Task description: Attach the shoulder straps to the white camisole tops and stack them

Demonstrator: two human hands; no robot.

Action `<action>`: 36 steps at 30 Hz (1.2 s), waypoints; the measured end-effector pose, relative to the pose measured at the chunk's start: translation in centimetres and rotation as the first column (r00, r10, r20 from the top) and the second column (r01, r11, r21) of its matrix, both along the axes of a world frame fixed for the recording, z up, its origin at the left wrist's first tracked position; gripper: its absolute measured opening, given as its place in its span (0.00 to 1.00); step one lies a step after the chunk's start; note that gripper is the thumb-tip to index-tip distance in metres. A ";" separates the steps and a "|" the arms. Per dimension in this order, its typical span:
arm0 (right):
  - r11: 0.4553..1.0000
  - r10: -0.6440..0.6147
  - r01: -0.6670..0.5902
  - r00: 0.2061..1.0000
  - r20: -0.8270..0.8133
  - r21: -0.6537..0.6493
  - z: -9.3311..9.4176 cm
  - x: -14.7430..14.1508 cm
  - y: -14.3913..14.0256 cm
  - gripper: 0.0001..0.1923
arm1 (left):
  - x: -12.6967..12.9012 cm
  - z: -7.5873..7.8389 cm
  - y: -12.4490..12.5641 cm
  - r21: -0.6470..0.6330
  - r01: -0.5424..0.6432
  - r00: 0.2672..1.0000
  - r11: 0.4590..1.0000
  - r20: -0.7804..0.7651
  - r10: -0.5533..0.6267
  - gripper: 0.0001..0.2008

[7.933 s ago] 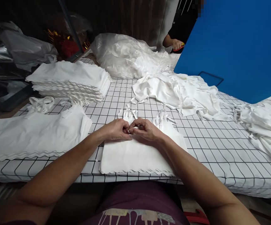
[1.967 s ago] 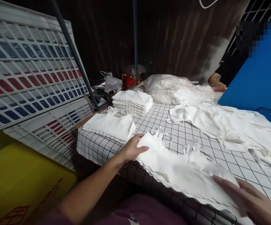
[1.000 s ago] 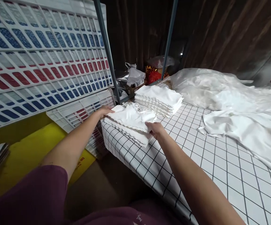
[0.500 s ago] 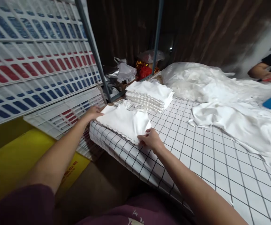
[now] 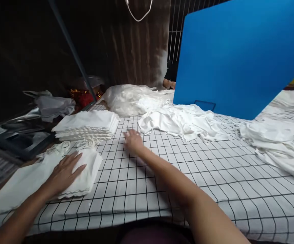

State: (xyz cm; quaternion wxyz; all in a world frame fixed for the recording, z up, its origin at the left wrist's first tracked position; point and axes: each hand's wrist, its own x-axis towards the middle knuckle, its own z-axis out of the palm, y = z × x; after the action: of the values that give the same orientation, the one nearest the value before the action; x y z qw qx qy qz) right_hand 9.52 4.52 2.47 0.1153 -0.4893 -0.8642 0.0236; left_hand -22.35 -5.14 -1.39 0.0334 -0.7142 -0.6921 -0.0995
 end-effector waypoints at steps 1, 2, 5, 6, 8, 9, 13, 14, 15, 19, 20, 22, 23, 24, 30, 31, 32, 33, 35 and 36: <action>0.997 -0.079 0.079 0.997 0.013 -0.011 0.3 2.2 1.5 0.25 | 1.4 0.7 0.2 0.063 0.013 1.000 0.998 0.004 -0.013 0.30; 0.991 -0.133 0.134 0.991 0.026 -0.022 0.5 4.1 2.7 0.21 | 3.3 1.4 0.4 0.128 0.052 0.998 0.990 0.015 -0.055 0.28; 0.991 -0.118 0.121 0.991 0.056 -0.049 0.0 7.7 3.2 0.17 | 10.4 2.8 1.7 0.227 0.238 0.955 0.944 0.124 -0.270 0.21; 0.996 -0.064 0.068 0.996 0.063 -0.064 -0.5 8.2 2.1 0.16 | 12.7 3.0 2.2 0.225 0.279 0.929 0.934 0.183 -0.321 0.19; 0.989 0.101 -0.092 0.992 0.073 -0.116 -1.4 8.6 -1.8 0.12 | 16.8 2.9 3.1 0.190 0.325 0.877 0.926 0.306 -0.371 0.18; 0.970 0.199 -0.187 0.978 0.067 -0.154 -1.8 8.8 -4.4 0.09 | 18.4 2.7 3.4 0.163 0.342 0.854 0.926 0.357 -0.378 0.17; 0.822 0.512 -0.526 0.851 -0.121 -0.220 -1.9 10.9 -13.8 0.10 | 22.5 1.0 3.4 0.054 0.405 0.825 0.913 0.408 -0.391 0.17; 0.781 0.534 -0.573 0.819 -0.208 -0.249 -1.6 11.8 -15.1 0.11 | 23.1 0.6 3.3 0.041 0.407 0.836 0.912 0.386 -0.391 0.17; 0.752 0.525 -0.597 0.799 -0.293 -0.281 -1.4 12.7 -15.8 0.10 | 23.6 0.3 3.3 0.038 0.398 0.852 0.917 0.356 -0.384 0.17; 0.903 0.212 -0.333 0.895 -0.393 -0.272 -2.2 15.2 -13.8 0.09 | 24.5 -0.1 4.0 0.078 0.293 0.926 0.953 0.226 -0.303 0.18; 0.948 0.120 -0.212 0.928 -0.352 -0.237 -2.7 15.4 -12.8 0.12 | 24.6 0.0 4.2 0.075 0.280 0.939 0.957 0.187 -0.290 0.16; 0.980 0.061 -0.106 0.965 -0.255 -0.167 -3.6 15.4 -11.0 0.14 | 24.4 0.5 4.3 0.033 0.293 0.949 0.956 0.108 -0.295 0.10; 0.981 0.090 -0.123 0.973 -0.212 -0.151 -3.8 15.5 -10.4 0.12 | 24.3 0.9 4.1 -0.011 0.310 0.948 0.951 0.078 -0.308 0.07; 0.975 0.138 -0.165 0.974 -0.181 -0.147 -3.9 15.7 -10.0 0.10 | 24.1 1.3 3.6 -0.069 0.322 0.946 0.944 0.064 -0.318 0.04; 0.859 0.247 -0.334 0.934 -0.257 -0.387 -1.6 18.7 -11.6 0.11 | 21.8 4.4 -0.1 -0.416 0.300 0.950 0.859 0.208 -0.231 0.15; 0.874 0.166 -0.264 0.952 -0.258 -0.409 -1.4 18.6 -12.2 0.12 | 21.4 4.5 0.0 -0.381 0.299 0.946 0.875 0.239 -0.220 0.16; 0.894 0.081 -0.180 0.965 -0.248 -0.410 -1.4 18.2 -12.7 0.13 | 21.2 4.5 0.4 -0.315 0.299 0.940 0.901 0.261 -0.220 0.15; 0.912 0.015 -0.107 0.973 -0.229 -0.395 -1.6 17.4 -13.2 0.13 | 21.2 4.2 1.0 -0.233 0.303 0.932 0.924 0.274 -0.236 0.15; 0.939 -0.035 -0.027 0.984 -0.175 -0.343 -2.2 15.5 -14.1 0.14 | 21.4 3.4 2.9 -0.102 0.337 0.916 0.936 0.268 -0.300 0.17; 0.944 -0.030 -0.020 0.989 -0.146 -0.328 -2.5 14.6 -14.3 0.13 | 21.6 2.9 3.9 -0.085 0.364 0.908 0.928 0.254 -0.333 0.17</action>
State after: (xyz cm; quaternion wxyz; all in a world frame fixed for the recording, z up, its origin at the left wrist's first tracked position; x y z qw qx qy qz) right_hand 24.09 -9.81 -0.03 0.0964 -0.5006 -0.8359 0.2035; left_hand -0.78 -1.27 1.53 -0.1137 -0.8101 -0.5572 -0.1424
